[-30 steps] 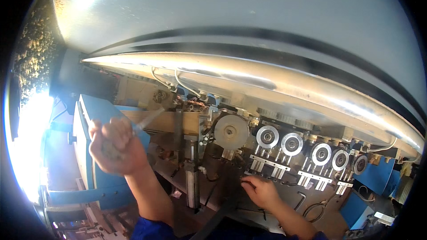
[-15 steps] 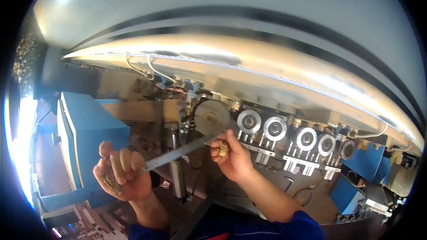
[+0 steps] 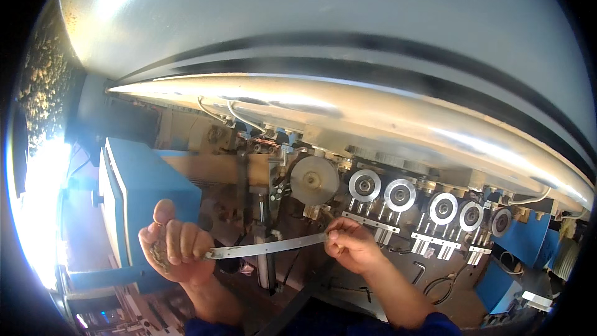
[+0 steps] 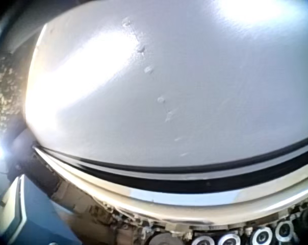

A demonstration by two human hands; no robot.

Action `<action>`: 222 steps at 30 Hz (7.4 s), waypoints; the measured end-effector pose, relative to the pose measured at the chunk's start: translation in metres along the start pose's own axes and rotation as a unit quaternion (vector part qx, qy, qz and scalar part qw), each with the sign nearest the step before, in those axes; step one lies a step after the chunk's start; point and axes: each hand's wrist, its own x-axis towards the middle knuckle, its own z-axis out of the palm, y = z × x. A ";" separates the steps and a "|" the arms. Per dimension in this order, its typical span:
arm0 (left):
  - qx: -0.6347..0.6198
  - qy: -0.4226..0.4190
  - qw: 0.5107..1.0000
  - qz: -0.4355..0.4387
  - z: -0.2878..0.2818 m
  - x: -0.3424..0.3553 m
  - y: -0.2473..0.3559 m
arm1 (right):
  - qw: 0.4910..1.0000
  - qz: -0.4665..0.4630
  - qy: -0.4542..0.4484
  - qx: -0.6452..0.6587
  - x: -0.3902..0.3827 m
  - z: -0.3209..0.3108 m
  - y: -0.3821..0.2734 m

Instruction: The person adjusts components on a woodworking machine using an Allen key, then picks up and stacks long wooden planks on the floor. The person returns to the machine to continue adjustments.

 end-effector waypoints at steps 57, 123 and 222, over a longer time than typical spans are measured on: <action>0.474 0.166 0.834 0.230 -0.057 0.140 -0.127 | 0.873 0.067 0.198 -0.441 -0.102 -0.046 0.016; 0.605 0.198 0.770 -0.038 -0.149 -0.058 -0.126 | 0.466 -0.432 -0.006 -0.772 0.071 0.129 -0.062; 0.606 0.036 0.790 -0.084 -0.121 -0.072 -0.162 | 0.524 -0.351 0.065 -0.773 0.071 0.133 -0.053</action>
